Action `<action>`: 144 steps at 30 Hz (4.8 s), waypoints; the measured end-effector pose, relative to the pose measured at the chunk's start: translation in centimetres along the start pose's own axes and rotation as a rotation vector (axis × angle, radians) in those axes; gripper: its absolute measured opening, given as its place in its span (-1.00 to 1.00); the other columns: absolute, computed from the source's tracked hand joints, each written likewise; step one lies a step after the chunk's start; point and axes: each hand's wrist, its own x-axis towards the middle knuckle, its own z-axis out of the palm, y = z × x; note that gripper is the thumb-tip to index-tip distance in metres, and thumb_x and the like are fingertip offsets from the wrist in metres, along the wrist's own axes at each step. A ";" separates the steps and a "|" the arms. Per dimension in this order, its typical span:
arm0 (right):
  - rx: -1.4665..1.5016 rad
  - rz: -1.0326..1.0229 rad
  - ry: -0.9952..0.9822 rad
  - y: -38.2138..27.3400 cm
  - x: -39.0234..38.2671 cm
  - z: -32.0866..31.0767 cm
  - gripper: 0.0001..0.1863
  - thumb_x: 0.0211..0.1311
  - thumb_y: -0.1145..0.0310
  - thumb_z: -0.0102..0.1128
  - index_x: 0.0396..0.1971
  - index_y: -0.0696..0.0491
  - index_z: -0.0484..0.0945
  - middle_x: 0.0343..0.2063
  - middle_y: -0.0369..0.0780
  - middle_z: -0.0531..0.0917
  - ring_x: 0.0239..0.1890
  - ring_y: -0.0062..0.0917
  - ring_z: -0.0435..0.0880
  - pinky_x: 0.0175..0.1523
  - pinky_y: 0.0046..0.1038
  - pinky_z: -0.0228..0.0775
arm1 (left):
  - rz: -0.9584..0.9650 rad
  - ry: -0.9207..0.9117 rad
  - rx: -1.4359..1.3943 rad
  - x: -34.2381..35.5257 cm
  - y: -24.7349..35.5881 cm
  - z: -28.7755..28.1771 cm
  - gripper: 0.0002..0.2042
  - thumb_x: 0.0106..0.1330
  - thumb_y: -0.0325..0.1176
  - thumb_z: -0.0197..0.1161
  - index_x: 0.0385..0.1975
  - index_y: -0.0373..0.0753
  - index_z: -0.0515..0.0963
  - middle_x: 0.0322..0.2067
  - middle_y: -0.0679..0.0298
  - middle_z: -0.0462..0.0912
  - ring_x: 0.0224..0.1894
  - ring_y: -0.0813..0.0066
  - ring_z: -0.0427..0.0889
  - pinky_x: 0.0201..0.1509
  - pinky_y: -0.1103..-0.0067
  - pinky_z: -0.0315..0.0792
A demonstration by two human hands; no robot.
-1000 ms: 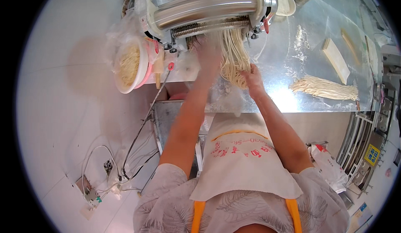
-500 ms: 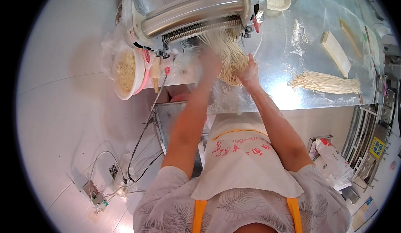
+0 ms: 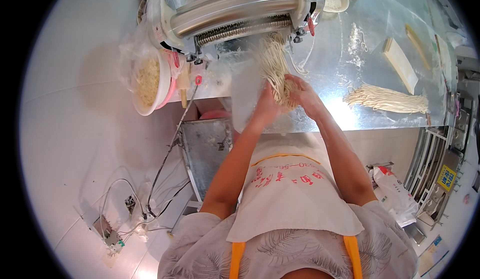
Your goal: The person cuts a sheet of dough into strips using a bench scraper, then feeds the dough through a pasta machine to produce noodles. The person collects the noodles and places them on the table.
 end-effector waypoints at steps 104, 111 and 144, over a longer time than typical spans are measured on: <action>-0.745 -0.161 0.237 19.6 -30.4 -19.6 -0.56 0.38 0.22 0.28 0.12 0.20 0.60 -0.16 -0.11 0.78 -0.11 -0.42 0.76 0.08 -0.35 0.57 | -0.154 0.337 0.466 -38.5 -5.0 14.9 -0.72 0.41 -0.31 0.31 -0.02 -0.35 0.64 -0.24 0.18 0.76 -0.23 0.45 0.73 -0.11 0.51 0.57; -0.486 -0.219 0.718 9.9 -25.7 -37.4 -0.60 0.41 0.24 0.26 0.07 0.22 0.63 -0.31 -0.16 0.79 -0.21 -0.55 0.76 -0.07 -0.46 0.57 | -0.169 0.153 0.404 -27.9 -1.9 21.8 -0.76 0.42 -0.34 0.29 -0.07 -0.37 0.66 -0.26 0.18 0.76 -0.22 0.46 0.74 -0.05 0.52 0.58; -0.155 -0.495 0.747 -14.1 -15.5 -59.7 -0.65 0.24 0.40 0.43 -0.03 0.23 0.63 -0.25 -0.23 0.75 -0.27 -0.62 0.69 -0.10 -0.49 0.52 | -0.288 0.025 0.571 -12.1 5.3 33.2 -0.76 0.43 -0.27 0.28 -0.07 -0.30 0.64 -0.29 0.09 0.77 -0.19 0.31 0.76 -0.06 0.45 0.57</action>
